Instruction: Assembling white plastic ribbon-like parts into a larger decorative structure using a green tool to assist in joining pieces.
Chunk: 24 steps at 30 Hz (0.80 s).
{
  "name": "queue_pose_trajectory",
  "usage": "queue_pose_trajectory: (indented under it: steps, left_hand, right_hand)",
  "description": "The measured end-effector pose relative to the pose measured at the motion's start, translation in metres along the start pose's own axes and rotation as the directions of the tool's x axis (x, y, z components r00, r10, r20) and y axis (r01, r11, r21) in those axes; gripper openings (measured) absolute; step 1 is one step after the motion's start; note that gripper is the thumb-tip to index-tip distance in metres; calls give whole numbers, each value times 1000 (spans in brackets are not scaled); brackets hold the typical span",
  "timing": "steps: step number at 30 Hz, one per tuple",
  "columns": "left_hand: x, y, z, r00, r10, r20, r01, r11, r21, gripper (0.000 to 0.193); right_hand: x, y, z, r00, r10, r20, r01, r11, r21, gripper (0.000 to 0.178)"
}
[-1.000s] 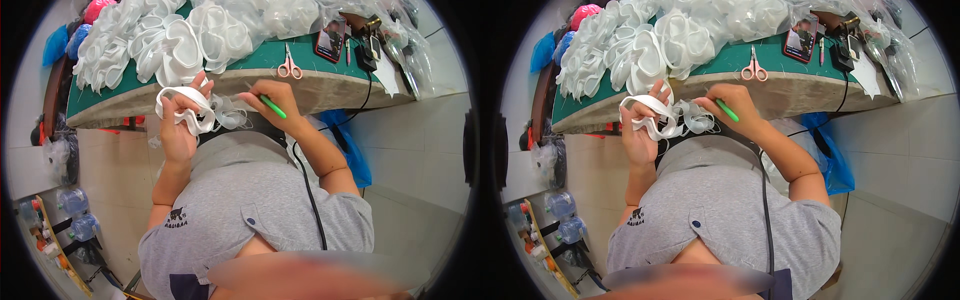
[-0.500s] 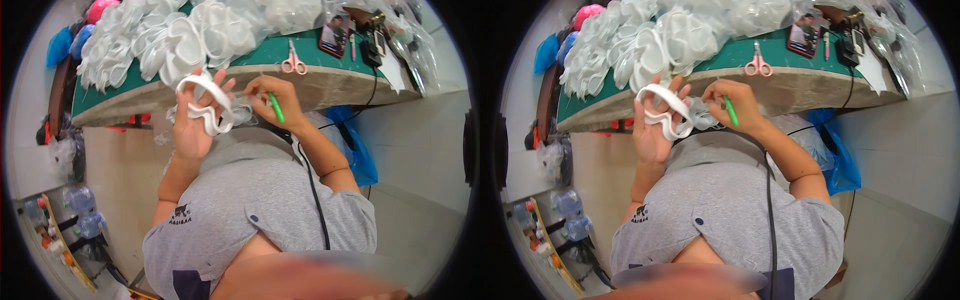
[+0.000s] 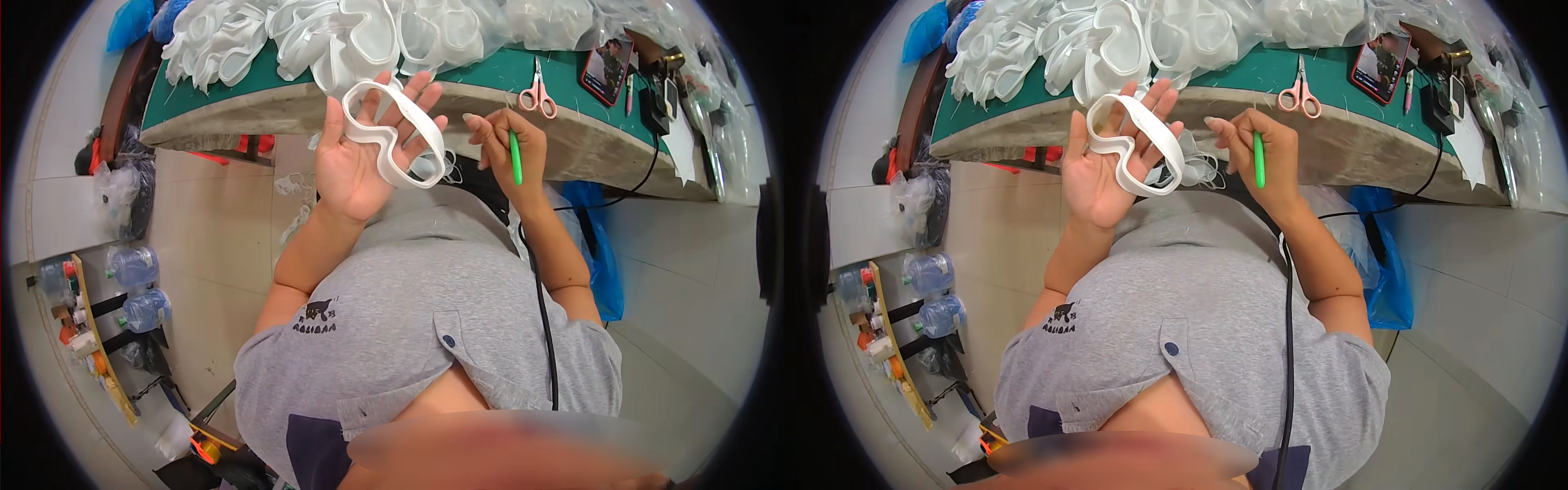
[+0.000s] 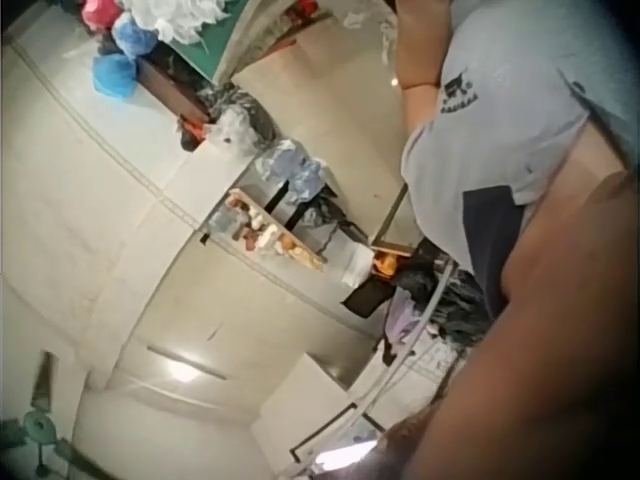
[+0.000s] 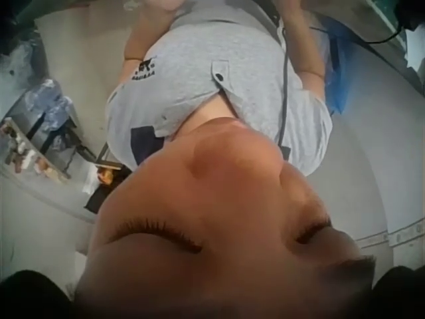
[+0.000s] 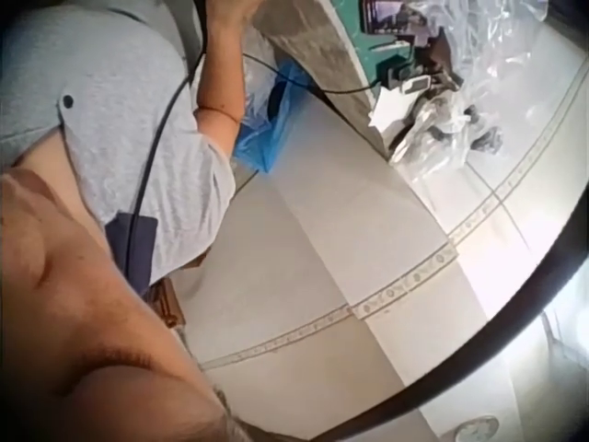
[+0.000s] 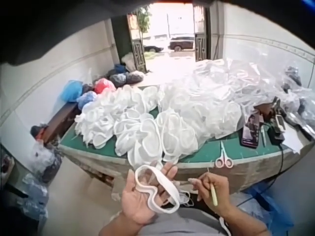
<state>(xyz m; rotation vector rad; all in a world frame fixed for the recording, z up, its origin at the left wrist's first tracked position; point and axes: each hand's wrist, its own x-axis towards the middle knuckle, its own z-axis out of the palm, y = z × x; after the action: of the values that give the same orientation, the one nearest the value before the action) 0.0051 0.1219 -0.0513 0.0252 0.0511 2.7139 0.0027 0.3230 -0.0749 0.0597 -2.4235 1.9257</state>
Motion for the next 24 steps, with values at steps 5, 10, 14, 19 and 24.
queue_pose_trajectory:
  steps: [5,10,14,19,24]
  left_hand:
    - [-2,1,1,998,50,33,-51,998,36,58]
    - [-3,-2,2,990,136,43,-142,968,207,59]
    - [-4,-11,4,992,113,61,-126,955,269,59]
    - [-2,-14,6,986,104,132,-141,940,311,62]
    - [4,-1,-16,984,52,167,-169,537,826,61]
  right_hand:
    - [8,8,8,865,-502,28,501,865,15,36]
    - [-8,-2,1,930,-44,364,-81,944,321,39]
    - [-10,-14,5,911,-230,342,197,972,130,40]
    - [-7,-11,-8,910,-321,262,329,944,12,37]
    - [-7,-22,-48,901,-399,-170,397,917,-44,35]
